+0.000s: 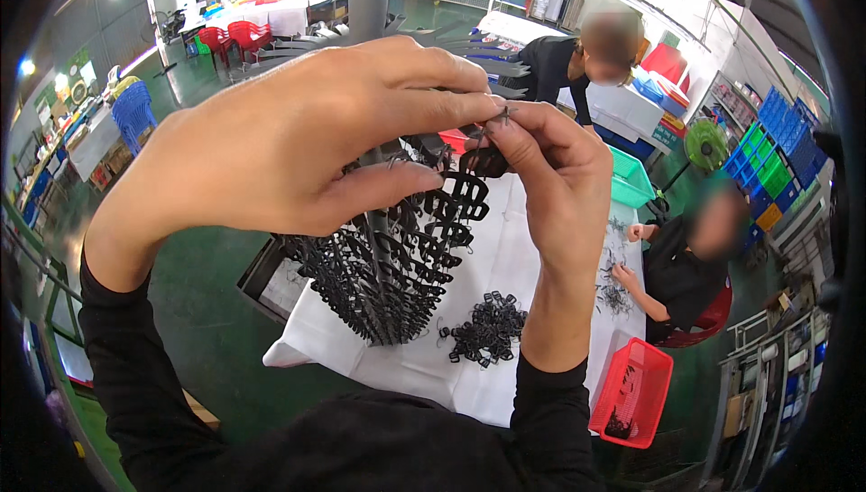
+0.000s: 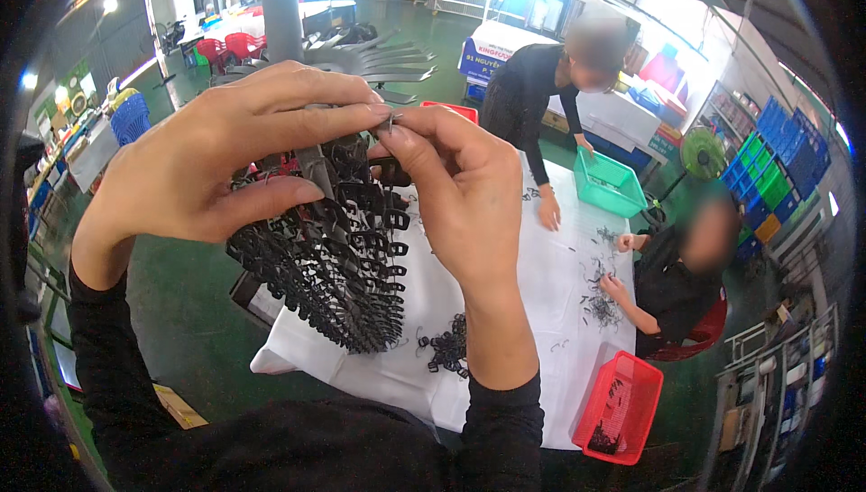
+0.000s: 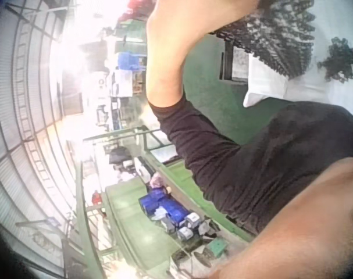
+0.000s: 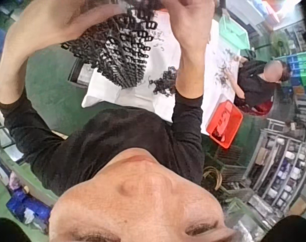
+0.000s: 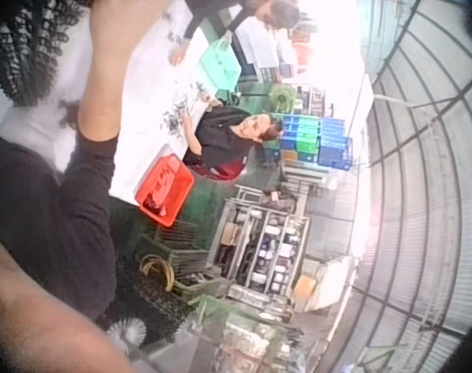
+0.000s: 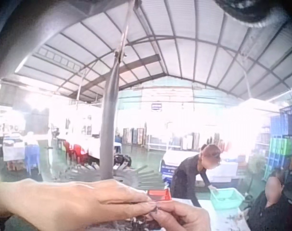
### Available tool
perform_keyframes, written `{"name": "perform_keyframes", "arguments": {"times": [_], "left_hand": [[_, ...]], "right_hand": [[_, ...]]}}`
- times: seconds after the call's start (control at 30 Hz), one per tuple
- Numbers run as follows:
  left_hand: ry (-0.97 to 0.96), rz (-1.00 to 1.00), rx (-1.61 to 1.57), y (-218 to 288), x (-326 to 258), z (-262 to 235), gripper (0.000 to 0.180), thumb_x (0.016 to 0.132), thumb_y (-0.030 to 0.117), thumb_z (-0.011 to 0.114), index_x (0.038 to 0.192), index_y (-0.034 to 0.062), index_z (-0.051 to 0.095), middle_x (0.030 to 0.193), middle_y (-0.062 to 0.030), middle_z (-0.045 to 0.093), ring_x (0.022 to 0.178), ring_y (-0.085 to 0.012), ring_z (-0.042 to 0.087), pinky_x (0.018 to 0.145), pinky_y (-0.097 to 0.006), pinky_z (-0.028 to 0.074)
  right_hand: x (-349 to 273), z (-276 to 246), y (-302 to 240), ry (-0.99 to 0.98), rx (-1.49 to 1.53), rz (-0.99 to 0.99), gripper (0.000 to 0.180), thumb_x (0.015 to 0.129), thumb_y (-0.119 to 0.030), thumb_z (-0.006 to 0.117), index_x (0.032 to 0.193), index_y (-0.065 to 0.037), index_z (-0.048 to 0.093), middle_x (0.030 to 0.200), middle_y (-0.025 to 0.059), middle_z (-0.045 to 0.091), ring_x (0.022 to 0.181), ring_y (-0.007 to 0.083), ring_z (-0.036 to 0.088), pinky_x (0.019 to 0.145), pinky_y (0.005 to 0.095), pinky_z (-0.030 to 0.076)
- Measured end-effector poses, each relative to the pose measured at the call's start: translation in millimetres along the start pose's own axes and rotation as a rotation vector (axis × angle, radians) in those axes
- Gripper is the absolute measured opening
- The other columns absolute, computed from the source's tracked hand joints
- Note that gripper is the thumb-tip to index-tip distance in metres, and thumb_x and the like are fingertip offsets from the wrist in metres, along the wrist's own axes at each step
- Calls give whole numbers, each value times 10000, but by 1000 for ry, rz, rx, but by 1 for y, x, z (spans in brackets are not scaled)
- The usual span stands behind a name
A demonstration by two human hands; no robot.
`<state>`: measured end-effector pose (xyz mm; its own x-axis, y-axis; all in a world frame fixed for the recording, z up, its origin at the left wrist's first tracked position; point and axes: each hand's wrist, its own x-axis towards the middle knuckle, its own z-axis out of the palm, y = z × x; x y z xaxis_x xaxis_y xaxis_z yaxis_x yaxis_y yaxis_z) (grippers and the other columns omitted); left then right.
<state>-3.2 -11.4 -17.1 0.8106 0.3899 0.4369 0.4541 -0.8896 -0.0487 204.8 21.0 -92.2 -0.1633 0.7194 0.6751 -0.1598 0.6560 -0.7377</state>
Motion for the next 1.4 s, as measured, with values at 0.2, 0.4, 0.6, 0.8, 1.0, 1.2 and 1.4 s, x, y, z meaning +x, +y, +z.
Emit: {"name": "perform_keyframes", "arguments": {"times": [0.2,0.4,0.6,0.8,1.0,1.2,1.4], "left_hand": [[15,22,21,2,16,11,608,742,20,666,1327,40,502,1301,-191,516,1163,-374,517,972,-431,427],[18,-32,77,4,25,14,598,744,7,671,1319,55,515,1306,-184,517,1181,-369,513,976,-431,431],[90,-113,115,6,29,16,591,715,15,707,1283,61,551,1282,-172,550,1189,-353,529,966,-411,449],[95,-62,32,5,32,13,552,653,5,752,1186,47,613,1184,-154,605,1110,-334,578,929,-394,469],[37,6,50,1,34,8,512,660,-15,722,1160,16,615,1149,-178,607,1084,-340,584,911,-402,470],[143,134,-17,-5,34,27,506,700,-39,637,1202,6,591,1208,-195,575,1095,-346,573,907,-403,456],[110,120,67,-10,29,28,508,702,-30,640,1207,11,590,1218,-191,573,1113,-345,565,922,-408,449]], "right_hand": [[-7,-13,4,115,-35,-82,128,895,-34,612,972,52,666,805,79,668,707,111,640,635,225,512],[-13,-44,12,229,-34,-139,111,890,-20,613,951,52,670,807,81,668,713,124,643,634,238,513],[-11,-51,18,15,-79,14,102,865,8,615,918,48,693,825,92,697,768,120,655,709,230,512],[-5,-30,13,77,-38,-56,101,868,-16,632,923,27,704,842,76,704,767,92,637,700,211,496],[-1,-28,11,41,-41,-24,115,880,-35,629,955,24,692,835,63,698,755,86,613,682,212,474],[-7,-32,17,48,-10,-120,89,880,-17,622,936,46,649,872,53,652,802,91,594,711,215,473],[-18,-42,20,213,32,-181,103,878,-18,624,948,54,646,876,66,656,776,114,607,720,226,483]]}}
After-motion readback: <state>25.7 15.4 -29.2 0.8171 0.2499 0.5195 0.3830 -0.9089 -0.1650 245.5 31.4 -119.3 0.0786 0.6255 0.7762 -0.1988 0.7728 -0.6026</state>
